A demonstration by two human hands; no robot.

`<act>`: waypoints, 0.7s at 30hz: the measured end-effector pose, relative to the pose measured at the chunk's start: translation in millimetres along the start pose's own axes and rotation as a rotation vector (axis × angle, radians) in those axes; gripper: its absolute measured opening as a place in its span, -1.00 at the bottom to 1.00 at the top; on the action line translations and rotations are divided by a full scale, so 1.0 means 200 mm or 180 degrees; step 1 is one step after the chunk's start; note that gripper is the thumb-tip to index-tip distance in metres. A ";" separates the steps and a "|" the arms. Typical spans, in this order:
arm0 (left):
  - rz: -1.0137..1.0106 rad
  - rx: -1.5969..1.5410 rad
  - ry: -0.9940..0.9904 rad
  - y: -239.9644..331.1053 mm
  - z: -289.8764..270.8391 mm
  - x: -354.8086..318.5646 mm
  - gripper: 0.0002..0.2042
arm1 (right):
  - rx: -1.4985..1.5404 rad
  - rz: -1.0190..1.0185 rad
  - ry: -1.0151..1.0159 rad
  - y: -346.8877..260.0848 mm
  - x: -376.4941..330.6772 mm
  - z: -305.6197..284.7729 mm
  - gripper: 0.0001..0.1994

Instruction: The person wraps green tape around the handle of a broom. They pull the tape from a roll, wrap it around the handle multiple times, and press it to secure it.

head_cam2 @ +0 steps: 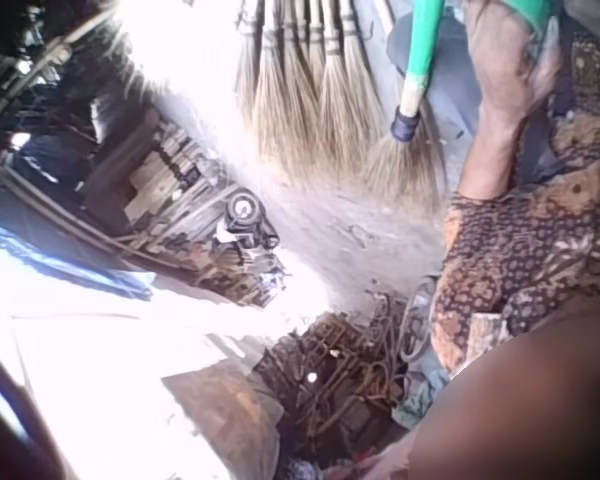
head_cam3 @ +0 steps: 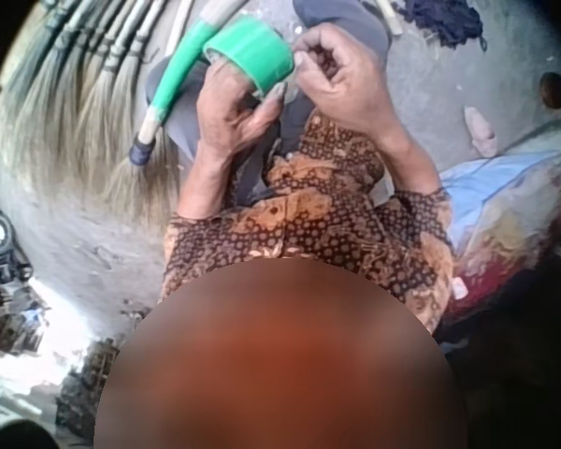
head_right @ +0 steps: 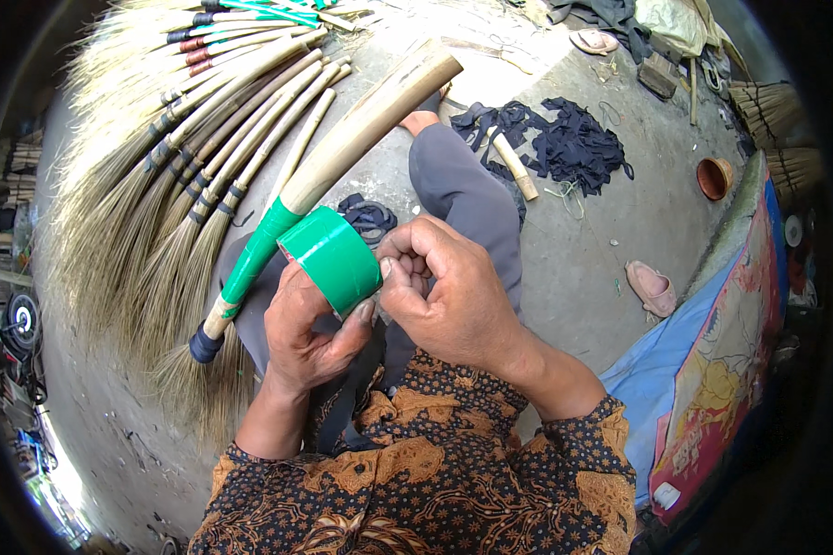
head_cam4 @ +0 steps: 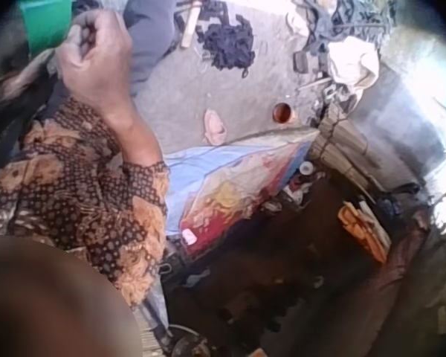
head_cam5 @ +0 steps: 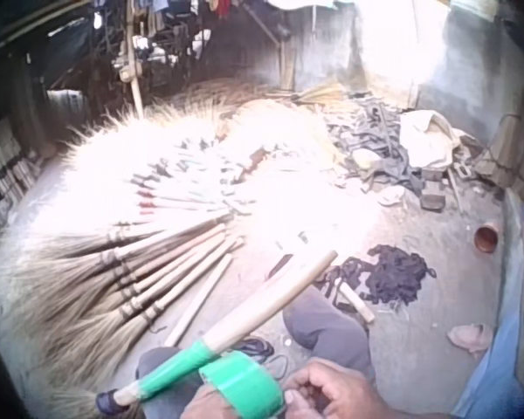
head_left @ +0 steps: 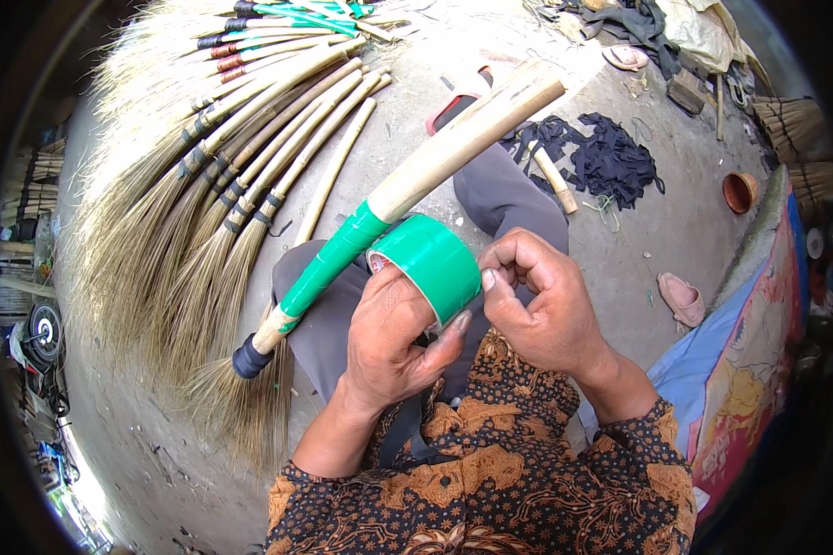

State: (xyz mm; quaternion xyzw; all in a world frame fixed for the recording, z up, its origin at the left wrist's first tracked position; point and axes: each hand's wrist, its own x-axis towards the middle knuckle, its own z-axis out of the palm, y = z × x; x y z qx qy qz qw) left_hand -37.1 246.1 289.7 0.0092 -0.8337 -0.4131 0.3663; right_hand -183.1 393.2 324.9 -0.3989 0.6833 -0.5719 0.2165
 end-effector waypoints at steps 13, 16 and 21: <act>-0.0039 0.0328 0.0118 0.02 0.04 -0.01 -0.67 | -0.0326 -0.0094 0.0102 -0.02 -0.01 0.00 -0.87; -0.0010 0.0344 0.0260 0.03 0.05 -0.01 -0.65 | -0.0343 -0.0154 0.0356 -0.02 -0.01 0.02 -0.87; 0.0047 0.0613 0.0443 0.03 0.09 -0.01 -0.64 | -0.0432 -0.0199 0.0523 -0.06 -0.04 0.03 -0.86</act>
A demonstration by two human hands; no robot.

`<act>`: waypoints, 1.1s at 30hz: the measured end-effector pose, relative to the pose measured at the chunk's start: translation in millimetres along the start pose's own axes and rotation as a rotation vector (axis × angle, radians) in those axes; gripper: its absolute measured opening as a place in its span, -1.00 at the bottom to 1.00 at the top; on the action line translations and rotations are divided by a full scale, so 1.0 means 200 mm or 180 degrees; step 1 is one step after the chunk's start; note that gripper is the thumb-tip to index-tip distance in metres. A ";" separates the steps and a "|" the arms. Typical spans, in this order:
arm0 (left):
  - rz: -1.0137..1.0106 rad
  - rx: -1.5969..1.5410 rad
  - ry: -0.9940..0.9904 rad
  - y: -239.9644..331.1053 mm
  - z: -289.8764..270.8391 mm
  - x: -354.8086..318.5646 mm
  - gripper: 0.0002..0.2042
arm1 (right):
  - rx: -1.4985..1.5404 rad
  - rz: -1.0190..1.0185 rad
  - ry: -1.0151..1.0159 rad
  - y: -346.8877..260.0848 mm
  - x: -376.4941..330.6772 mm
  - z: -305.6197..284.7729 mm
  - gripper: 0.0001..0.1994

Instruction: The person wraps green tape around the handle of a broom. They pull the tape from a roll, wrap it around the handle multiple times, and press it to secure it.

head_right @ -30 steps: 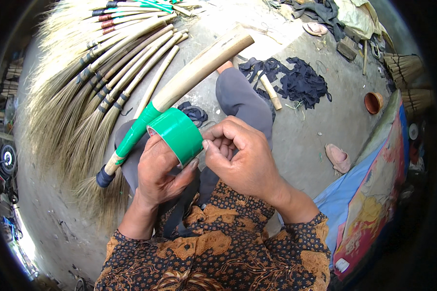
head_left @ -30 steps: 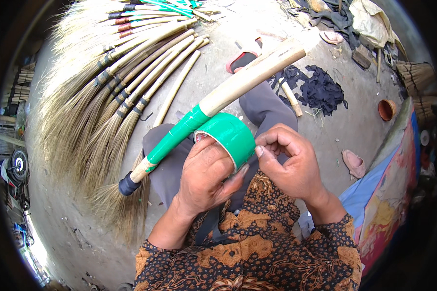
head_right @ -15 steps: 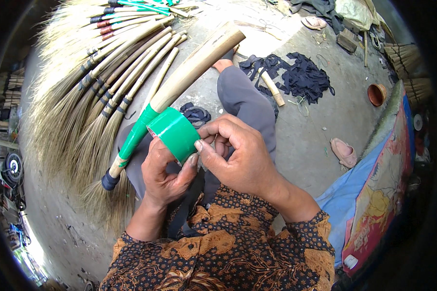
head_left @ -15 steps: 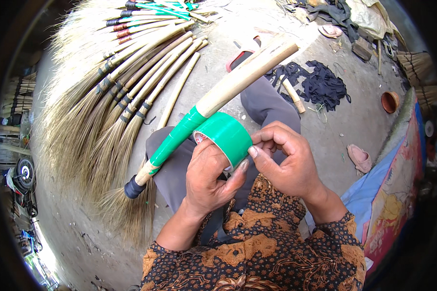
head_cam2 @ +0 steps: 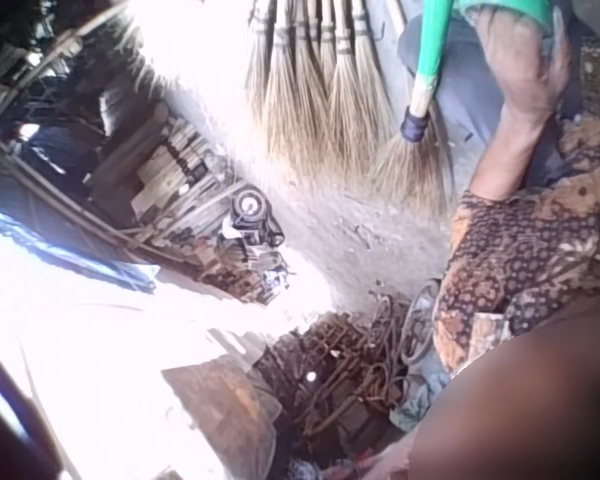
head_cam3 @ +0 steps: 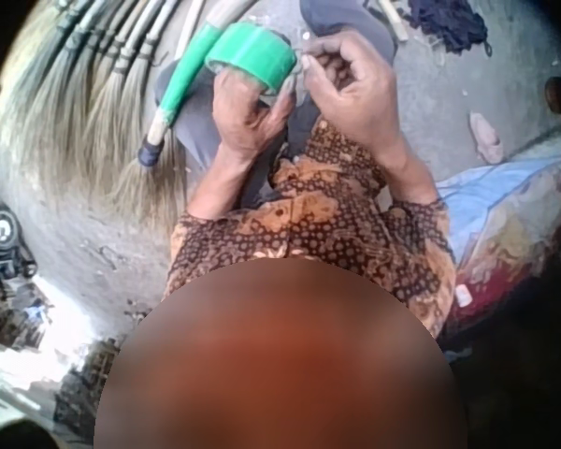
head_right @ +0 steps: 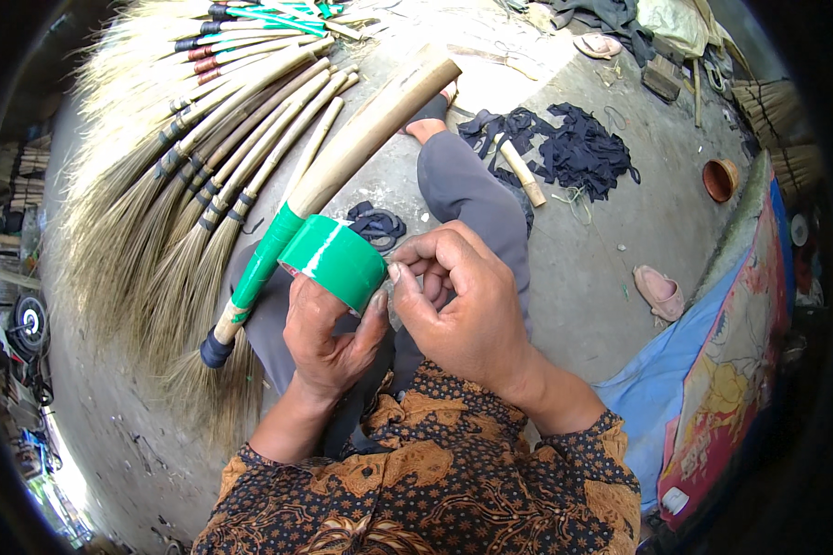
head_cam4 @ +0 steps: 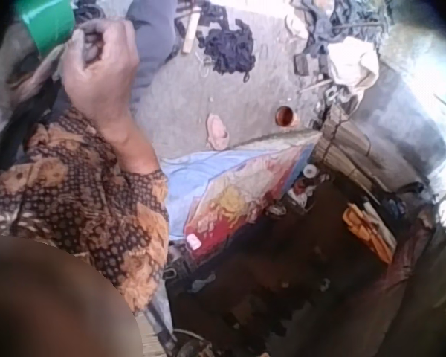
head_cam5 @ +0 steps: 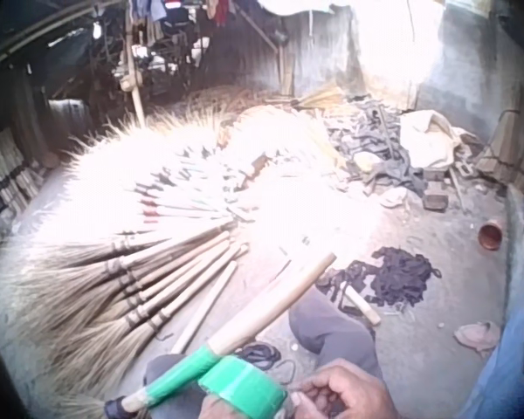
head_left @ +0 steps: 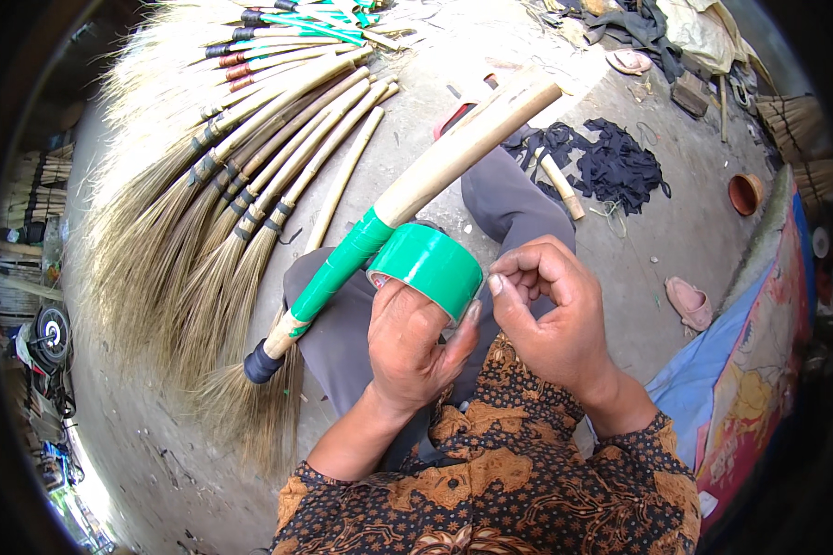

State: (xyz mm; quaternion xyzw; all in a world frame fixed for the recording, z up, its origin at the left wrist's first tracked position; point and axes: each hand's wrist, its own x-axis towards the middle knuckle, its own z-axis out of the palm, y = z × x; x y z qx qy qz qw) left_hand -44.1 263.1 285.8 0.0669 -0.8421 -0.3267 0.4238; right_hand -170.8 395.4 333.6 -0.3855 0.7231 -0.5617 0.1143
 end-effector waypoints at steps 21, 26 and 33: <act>0.0427 0.0486 -0.0053 0.02 0.07 0.00 -0.63 | -0.0453 0.0249 0.0352 -0.04 -0.05 0.02 -0.88; 0.0508 0.0428 -0.0226 0.01 0.05 0.01 -0.63 | -0.0581 -0.0005 0.0239 0.00 -0.04 0.01 -0.83; 0.0477 0.0326 -0.0276 0.00 0.06 0.01 -0.64 | -0.0775 -0.0228 0.0293 0.07 -0.05 0.03 -0.80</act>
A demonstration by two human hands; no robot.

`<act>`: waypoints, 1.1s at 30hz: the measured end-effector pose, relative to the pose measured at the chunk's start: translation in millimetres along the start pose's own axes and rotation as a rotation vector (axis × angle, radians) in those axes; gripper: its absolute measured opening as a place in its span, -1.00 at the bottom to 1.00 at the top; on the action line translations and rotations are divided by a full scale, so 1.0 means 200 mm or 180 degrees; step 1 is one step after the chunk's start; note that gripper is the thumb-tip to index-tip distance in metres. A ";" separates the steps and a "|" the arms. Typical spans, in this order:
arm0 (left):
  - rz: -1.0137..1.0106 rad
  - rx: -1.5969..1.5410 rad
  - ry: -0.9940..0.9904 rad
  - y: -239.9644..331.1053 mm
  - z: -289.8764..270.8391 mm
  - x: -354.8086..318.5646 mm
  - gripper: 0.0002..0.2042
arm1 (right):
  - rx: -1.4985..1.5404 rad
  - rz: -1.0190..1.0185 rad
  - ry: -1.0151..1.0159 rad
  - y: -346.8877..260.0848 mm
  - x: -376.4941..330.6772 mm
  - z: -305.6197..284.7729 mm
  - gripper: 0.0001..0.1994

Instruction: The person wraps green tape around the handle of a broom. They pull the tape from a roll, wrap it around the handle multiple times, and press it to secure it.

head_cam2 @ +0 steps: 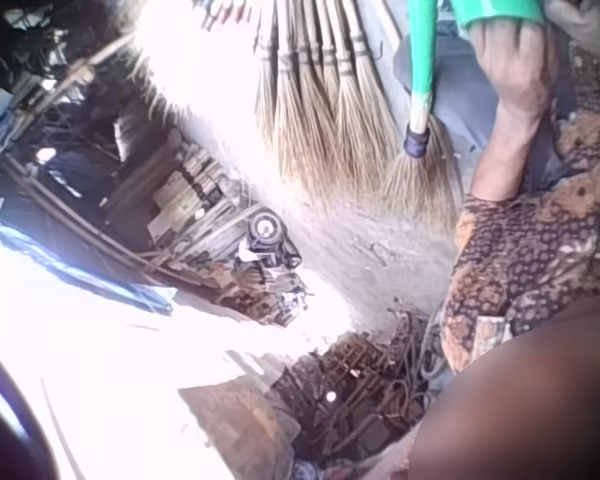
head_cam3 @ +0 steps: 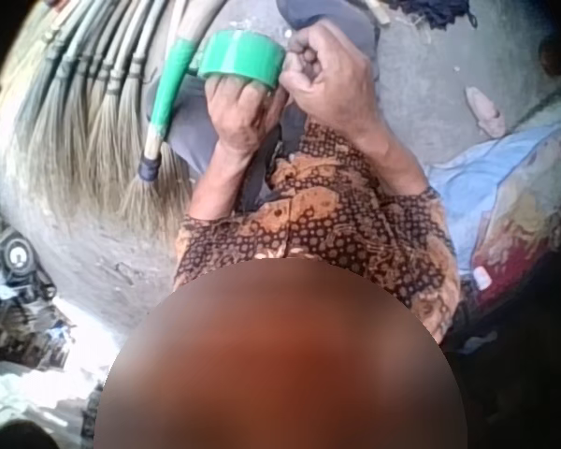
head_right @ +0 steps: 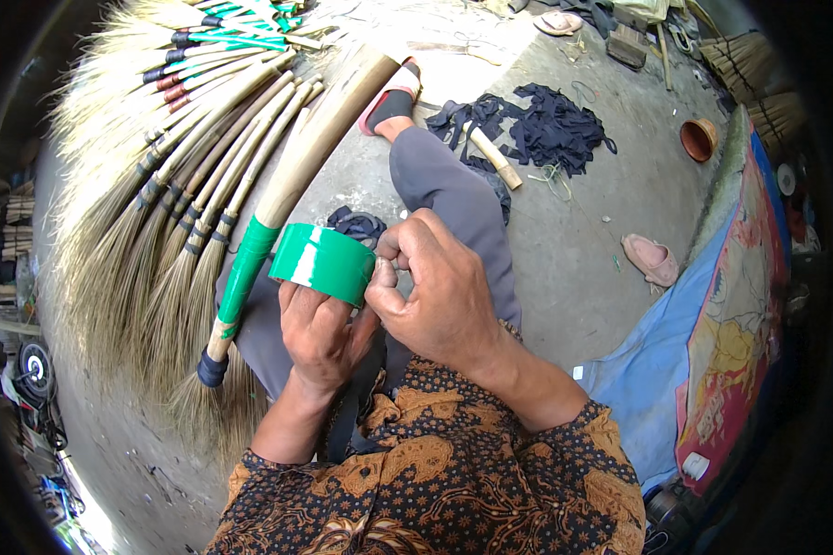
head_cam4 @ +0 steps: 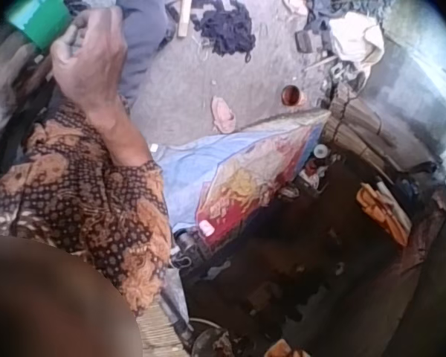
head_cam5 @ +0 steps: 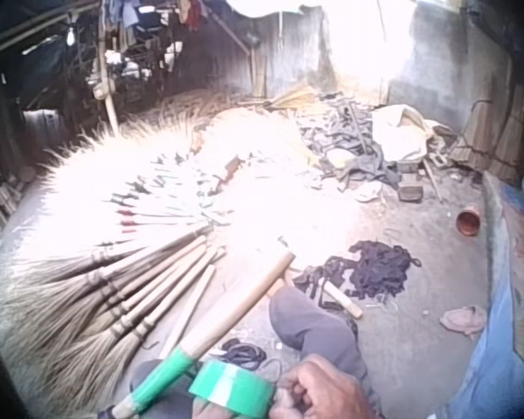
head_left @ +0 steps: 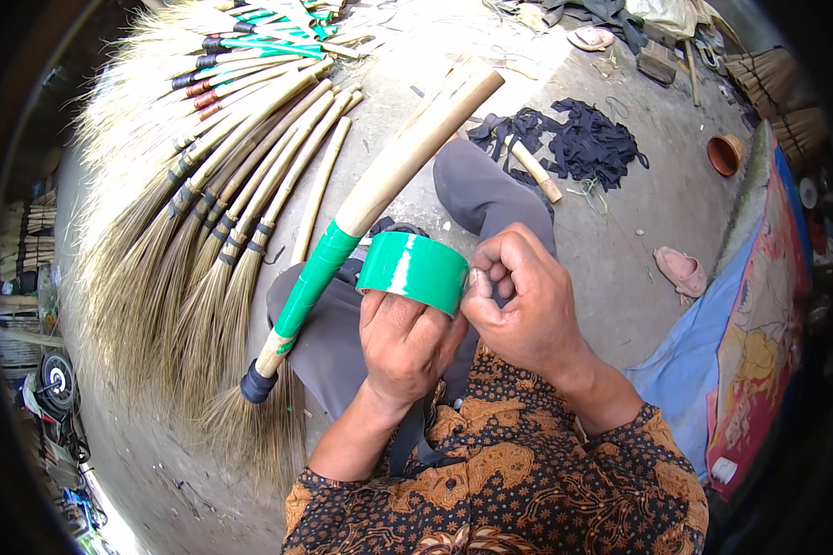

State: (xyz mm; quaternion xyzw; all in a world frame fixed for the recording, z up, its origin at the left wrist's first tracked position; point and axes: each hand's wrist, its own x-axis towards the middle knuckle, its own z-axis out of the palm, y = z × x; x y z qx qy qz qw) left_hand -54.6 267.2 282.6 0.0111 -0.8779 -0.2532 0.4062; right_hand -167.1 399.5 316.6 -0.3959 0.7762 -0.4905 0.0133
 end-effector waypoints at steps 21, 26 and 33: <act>-0.0198 0.0191 0.0210 0.02 0.02 0.01 -0.68 | 0.0112 0.0125 0.0115 -0.06 0.01 -0.03 -0.82; -0.0048 0.0186 0.0000 0.01 0.00 0.01 -0.65 | -0.0166 0.0023 0.0169 -0.04 0.01 -0.03 -0.84; -0.0111 0.0064 0.0074 0.00 0.02 0.01 -0.64 | -0.0269 -0.0133 0.0206 -0.01 0.01 -0.01 -0.81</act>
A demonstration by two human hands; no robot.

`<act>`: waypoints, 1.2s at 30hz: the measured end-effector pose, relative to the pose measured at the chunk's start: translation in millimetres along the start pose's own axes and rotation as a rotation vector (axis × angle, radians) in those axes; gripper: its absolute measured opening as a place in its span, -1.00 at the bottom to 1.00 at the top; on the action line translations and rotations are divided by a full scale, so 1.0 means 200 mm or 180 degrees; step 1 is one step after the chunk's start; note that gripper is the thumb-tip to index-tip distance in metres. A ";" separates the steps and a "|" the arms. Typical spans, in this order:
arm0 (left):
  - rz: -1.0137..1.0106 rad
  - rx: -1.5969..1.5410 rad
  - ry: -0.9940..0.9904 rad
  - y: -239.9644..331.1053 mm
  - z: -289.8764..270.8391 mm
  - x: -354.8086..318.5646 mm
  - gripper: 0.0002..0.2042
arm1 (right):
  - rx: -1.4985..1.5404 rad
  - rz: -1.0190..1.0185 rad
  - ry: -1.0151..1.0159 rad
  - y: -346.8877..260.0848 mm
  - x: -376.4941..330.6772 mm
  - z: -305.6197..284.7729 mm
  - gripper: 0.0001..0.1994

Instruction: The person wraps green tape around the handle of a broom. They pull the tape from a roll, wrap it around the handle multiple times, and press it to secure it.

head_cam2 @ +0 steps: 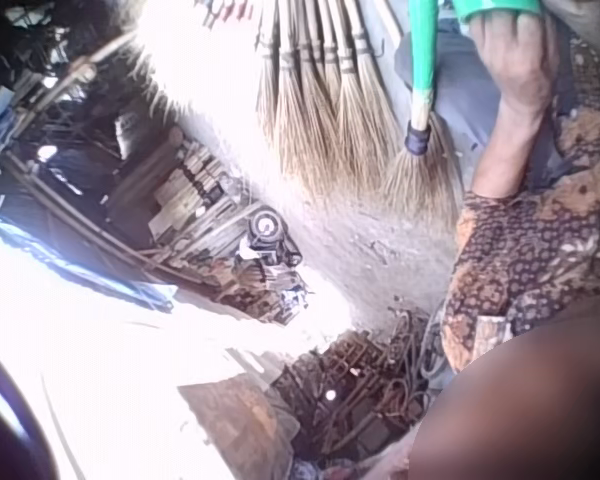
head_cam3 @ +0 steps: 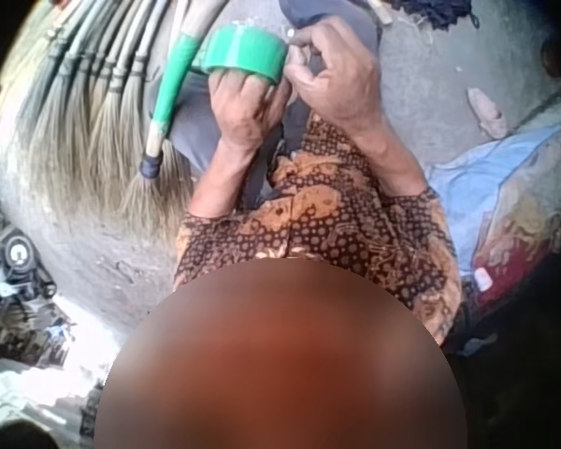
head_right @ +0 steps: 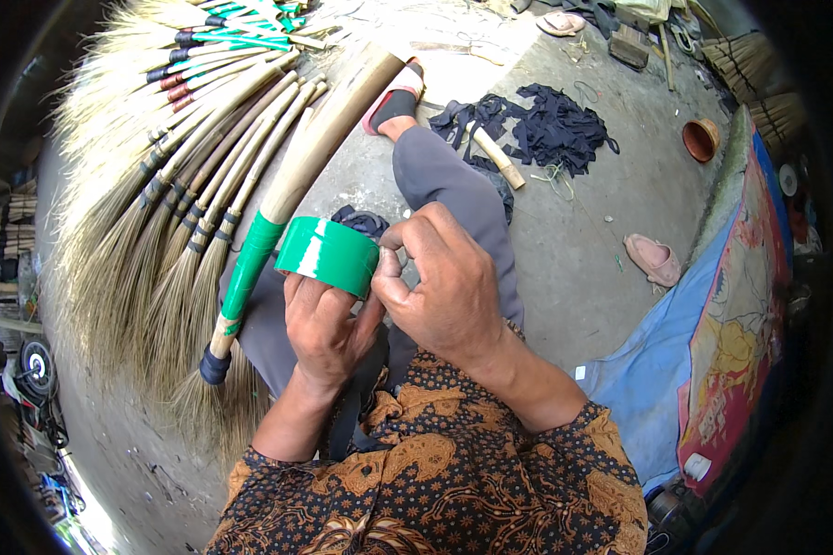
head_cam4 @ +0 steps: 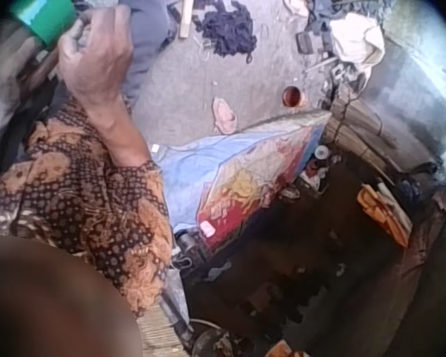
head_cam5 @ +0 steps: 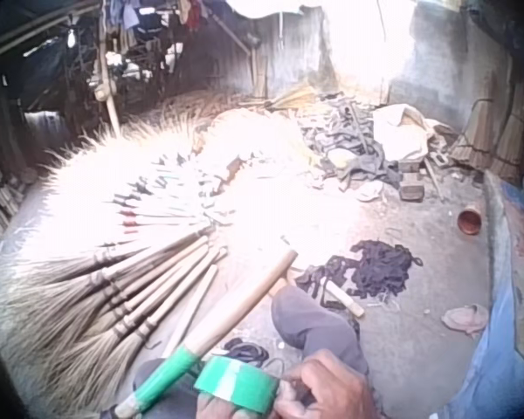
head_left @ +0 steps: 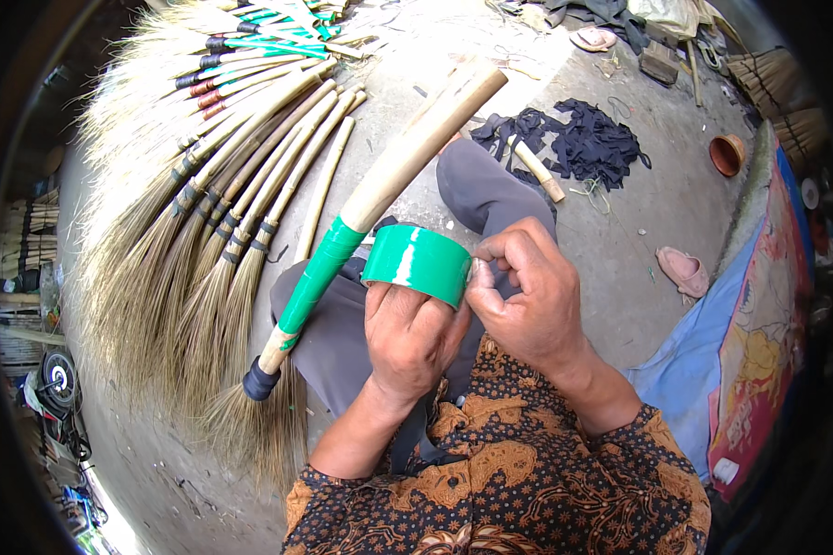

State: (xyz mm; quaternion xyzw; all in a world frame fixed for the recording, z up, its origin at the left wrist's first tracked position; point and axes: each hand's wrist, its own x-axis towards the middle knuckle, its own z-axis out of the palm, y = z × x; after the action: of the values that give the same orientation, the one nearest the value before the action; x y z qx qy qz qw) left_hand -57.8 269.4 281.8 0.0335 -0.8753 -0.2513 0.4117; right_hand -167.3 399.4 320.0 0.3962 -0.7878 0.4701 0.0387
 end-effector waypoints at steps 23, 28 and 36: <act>0.0131 -0.0017 -0.0217 -0.02 -0.02 0.01 -0.62 | 0.0187 0.0090 -0.0095 0.00 0.00 -0.01 -0.84; 0.0142 -0.0046 -0.0100 -0.02 -0.01 0.00 -0.68 | 0.0144 0.0032 0.0018 0.05 0.01 0.00 -0.84; -0.1841 -0.2726 0.0448 0.03 0.00 -0.10 -0.72 | 0.1493 0.0501 -0.0752 0.10 0.00 -0.04 -0.80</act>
State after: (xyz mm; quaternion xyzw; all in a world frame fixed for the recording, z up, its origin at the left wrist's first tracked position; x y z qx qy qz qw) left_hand -44.8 280.8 271.0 0.1193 -0.6193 -0.6874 0.3602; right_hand -182.3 411.0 310.6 0.3839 -0.6848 0.5918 -0.1830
